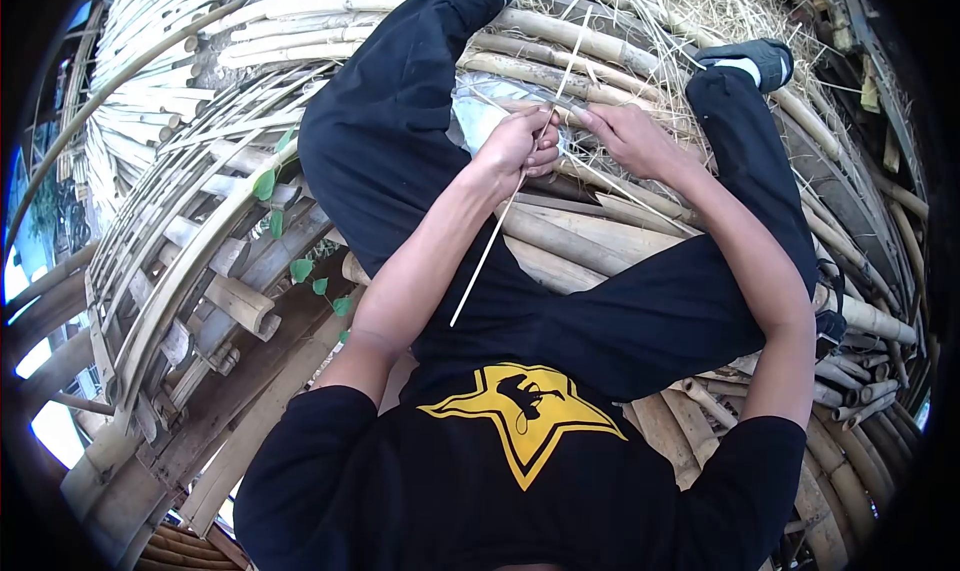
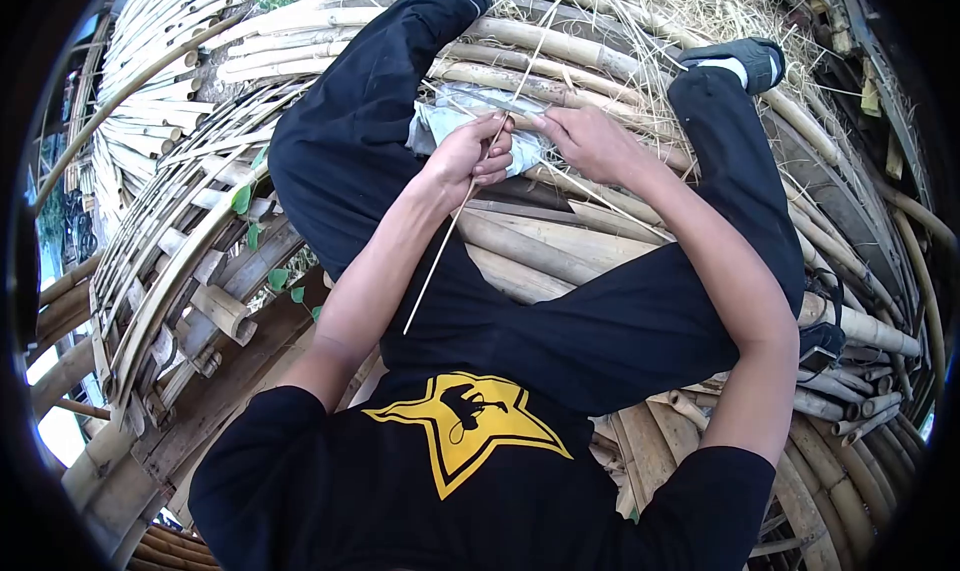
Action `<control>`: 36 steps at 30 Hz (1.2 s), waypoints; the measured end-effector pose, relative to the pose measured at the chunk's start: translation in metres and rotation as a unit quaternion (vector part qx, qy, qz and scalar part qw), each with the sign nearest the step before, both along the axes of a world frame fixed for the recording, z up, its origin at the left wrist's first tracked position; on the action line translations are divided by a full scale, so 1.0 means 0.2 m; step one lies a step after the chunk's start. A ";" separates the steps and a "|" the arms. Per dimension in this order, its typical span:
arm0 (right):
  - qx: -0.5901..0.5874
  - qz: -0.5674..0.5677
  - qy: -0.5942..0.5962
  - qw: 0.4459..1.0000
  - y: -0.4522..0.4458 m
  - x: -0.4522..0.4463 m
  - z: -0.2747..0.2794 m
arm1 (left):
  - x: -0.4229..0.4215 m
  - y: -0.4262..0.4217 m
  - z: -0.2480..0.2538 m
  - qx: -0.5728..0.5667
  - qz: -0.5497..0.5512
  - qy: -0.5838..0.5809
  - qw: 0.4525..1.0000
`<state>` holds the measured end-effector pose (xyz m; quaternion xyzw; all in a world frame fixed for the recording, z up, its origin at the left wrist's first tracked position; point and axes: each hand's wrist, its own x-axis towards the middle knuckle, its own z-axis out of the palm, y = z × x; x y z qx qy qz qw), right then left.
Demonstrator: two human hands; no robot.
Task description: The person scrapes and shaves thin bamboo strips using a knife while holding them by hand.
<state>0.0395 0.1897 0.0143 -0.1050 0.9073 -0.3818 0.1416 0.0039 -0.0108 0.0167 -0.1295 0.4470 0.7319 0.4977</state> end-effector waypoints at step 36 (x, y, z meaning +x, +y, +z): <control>-0.017 -0.089 -0.033 0.995 0.06 0.05 -0.17 | 0.01 0.07 -0.07 -0.088 -0.004 0.036 0.995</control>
